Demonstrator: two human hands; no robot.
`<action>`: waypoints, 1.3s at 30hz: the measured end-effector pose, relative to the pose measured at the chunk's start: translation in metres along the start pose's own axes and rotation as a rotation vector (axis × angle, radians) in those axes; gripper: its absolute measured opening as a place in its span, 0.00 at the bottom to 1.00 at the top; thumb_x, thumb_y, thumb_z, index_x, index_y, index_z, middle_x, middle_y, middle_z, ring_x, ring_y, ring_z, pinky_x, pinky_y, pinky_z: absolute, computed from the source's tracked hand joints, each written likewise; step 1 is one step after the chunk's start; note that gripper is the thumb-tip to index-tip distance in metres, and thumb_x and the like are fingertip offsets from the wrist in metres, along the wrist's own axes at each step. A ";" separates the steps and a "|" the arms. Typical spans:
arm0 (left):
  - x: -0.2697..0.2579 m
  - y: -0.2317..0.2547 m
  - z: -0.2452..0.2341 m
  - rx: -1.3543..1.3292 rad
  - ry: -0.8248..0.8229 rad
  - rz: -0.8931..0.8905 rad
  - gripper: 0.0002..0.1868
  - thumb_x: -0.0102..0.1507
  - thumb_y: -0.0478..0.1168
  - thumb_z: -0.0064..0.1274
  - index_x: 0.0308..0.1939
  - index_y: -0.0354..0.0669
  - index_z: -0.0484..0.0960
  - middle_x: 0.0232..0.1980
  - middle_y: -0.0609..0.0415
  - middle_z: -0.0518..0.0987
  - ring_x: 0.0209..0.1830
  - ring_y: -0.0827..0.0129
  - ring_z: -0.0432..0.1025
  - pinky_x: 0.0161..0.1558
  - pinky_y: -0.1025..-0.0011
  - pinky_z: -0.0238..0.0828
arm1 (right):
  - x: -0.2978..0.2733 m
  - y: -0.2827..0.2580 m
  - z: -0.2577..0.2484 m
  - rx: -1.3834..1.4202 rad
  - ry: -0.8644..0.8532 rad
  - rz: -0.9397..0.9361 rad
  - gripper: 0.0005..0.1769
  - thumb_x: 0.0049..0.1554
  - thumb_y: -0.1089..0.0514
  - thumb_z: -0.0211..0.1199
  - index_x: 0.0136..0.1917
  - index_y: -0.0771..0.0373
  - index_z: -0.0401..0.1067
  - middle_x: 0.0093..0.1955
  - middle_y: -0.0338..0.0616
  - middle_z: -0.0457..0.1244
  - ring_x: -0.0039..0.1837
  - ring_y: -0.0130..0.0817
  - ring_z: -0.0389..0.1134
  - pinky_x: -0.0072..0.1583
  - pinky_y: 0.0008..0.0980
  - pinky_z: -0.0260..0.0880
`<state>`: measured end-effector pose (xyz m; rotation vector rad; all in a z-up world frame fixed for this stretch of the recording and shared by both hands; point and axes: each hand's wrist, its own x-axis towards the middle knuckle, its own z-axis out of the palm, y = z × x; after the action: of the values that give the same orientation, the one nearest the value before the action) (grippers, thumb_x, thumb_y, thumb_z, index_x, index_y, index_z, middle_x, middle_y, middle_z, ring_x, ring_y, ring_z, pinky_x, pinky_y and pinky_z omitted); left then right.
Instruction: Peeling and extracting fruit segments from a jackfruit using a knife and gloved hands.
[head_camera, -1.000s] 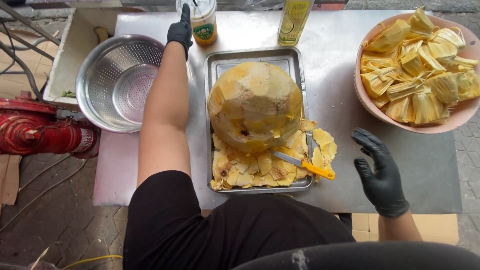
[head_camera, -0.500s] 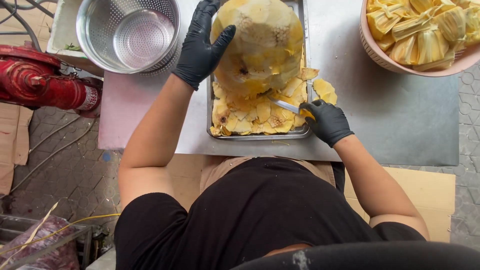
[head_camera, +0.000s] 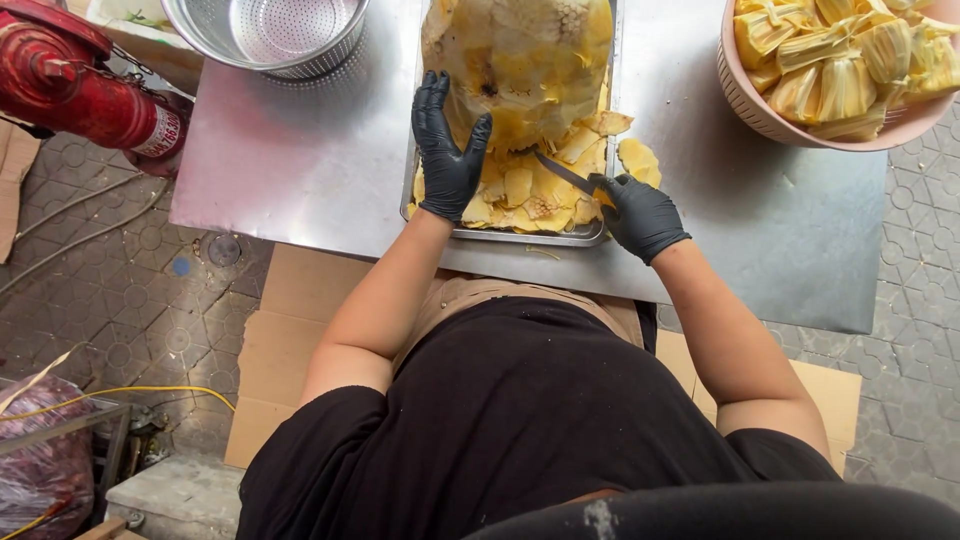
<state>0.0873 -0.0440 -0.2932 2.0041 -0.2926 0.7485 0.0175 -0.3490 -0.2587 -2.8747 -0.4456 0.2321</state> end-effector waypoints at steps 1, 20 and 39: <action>-0.001 0.000 0.004 0.000 0.032 -0.014 0.39 0.70 0.46 0.62 0.79 0.44 0.58 0.81 0.45 0.57 0.84 0.52 0.51 0.84 0.54 0.47 | 0.000 0.000 -0.001 -0.006 -0.002 -0.002 0.28 0.60 0.56 0.61 0.74 0.49 0.66 0.52 0.52 0.67 0.48 0.53 0.70 0.50 0.48 0.71; 0.083 -0.130 -0.005 -0.411 -0.407 -0.333 0.60 0.63 0.59 0.70 0.85 0.52 0.42 0.88 0.45 0.48 0.88 0.51 0.44 0.84 0.54 0.45 | 0.126 0.046 -0.004 0.831 0.306 -0.112 0.56 0.63 0.29 0.63 0.87 0.51 0.36 0.86 0.57 0.45 0.85 0.57 0.48 0.77 0.53 0.56; 0.134 -0.047 -0.024 -0.039 -0.611 -0.889 0.57 0.60 0.79 0.46 0.73 0.32 0.62 0.64 0.35 0.77 0.66 0.52 0.74 0.67 0.63 0.69 | 0.214 0.041 -0.015 1.159 -0.044 0.285 0.62 0.53 0.12 0.36 0.83 0.57 0.50 0.79 0.60 0.55 0.76 0.51 0.59 0.75 0.48 0.56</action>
<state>0.2064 0.0137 -0.2350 2.0016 0.2425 -0.4272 0.2338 -0.3228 -0.2804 -1.7696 0.1080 0.4231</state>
